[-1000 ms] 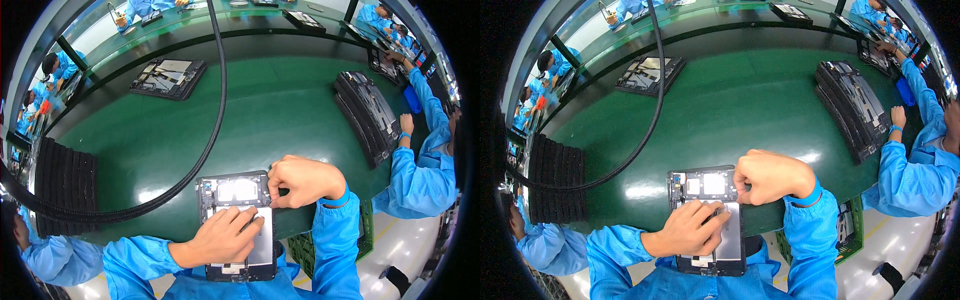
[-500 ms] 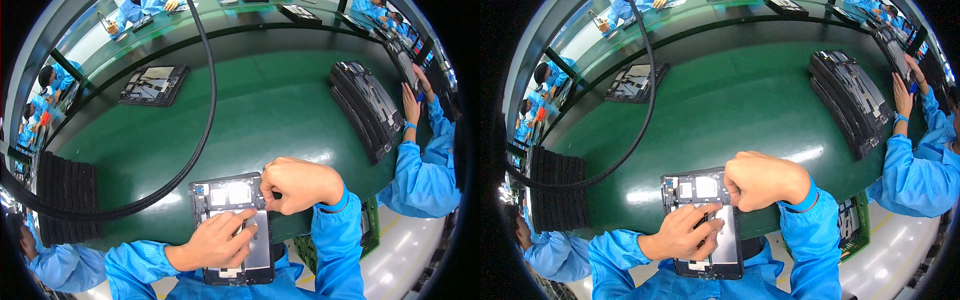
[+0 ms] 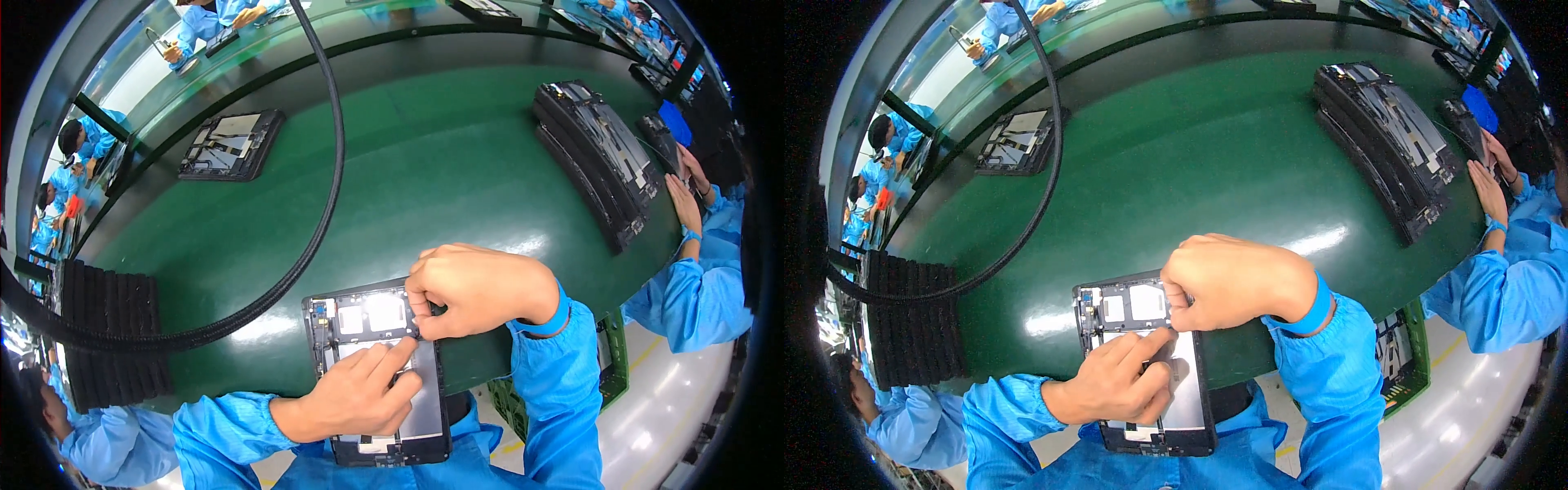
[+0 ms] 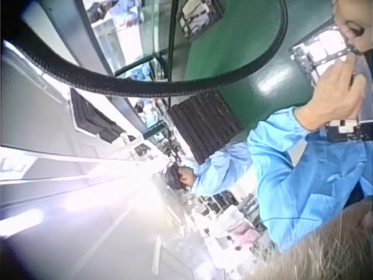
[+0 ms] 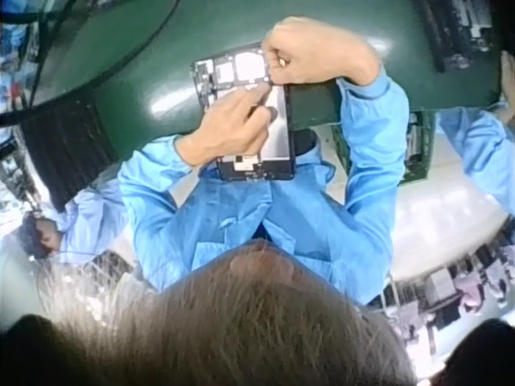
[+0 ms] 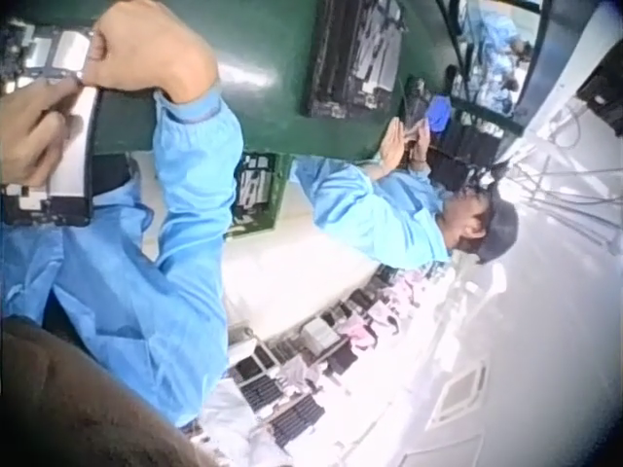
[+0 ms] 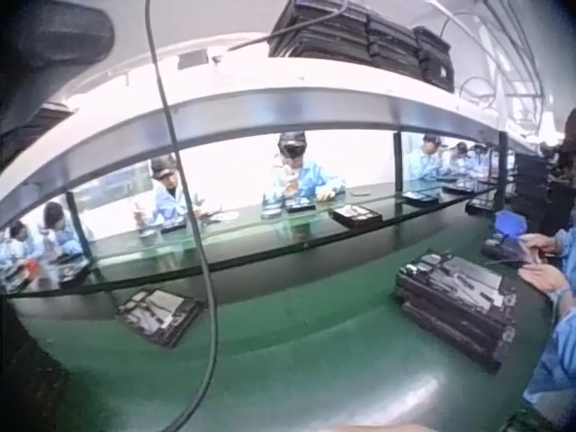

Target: The person attaches and presses internal cables and components onto tablet assemblies by hand, then slides the completed devices forward along the conveyor belt.

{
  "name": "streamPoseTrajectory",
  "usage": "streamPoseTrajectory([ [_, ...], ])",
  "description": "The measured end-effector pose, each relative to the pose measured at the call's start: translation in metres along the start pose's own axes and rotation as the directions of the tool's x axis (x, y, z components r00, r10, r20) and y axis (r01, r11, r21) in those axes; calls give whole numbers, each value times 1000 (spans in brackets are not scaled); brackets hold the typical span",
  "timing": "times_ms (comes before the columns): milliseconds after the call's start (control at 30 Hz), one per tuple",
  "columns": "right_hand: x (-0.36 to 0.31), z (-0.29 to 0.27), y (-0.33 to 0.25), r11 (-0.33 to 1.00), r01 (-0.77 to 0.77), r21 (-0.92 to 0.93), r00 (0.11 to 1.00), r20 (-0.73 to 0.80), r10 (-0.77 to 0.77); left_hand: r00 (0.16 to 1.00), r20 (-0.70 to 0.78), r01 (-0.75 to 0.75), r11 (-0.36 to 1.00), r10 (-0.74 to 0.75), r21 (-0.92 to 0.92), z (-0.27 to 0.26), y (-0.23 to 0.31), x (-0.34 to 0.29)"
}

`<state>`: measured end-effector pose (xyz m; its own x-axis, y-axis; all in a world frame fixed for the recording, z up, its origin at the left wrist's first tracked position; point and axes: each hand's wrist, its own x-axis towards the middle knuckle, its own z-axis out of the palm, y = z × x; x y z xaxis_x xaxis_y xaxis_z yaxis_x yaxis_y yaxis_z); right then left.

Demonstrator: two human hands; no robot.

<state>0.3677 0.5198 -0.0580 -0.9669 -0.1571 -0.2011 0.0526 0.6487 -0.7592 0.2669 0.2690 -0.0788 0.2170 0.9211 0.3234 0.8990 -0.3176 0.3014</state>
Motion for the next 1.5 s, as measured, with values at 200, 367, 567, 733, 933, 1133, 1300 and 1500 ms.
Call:
streamPoseTrajectory([
  [200,5,7,16,989,143,32,985,-105,-139,989,-146,-16,997,5,-69,4,-14,7],
  [367,2,3,17,992,94,85,990,-117,-84,993,-119,-14,999,9,-41,0,-20,10],
  [567,3,17,32,977,213,22,950,-238,-202,995,-92,-35,999,39,38,6,-25,11],
  [733,1,14,29,987,159,31,963,-223,-148,992,-99,-72,994,80,76,9,-28,14],
  [933,0,14,34,985,171,-14,959,-228,-169,990,-84,-95,980,111,174,7,-25,17],
  [1133,1,13,36,985,171,16,957,-241,-163,992,-45,-111,982,119,156,8,-30,25],
  [1300,-2,6,41,984,156,86,961,-242,-131,989,-77,-118,990,124,77,15,-32,30],
  [1500,-6,0,48,979,139,146,968,-231,-103,989,-110,-108,993,101,-51,17,-33,39],
])
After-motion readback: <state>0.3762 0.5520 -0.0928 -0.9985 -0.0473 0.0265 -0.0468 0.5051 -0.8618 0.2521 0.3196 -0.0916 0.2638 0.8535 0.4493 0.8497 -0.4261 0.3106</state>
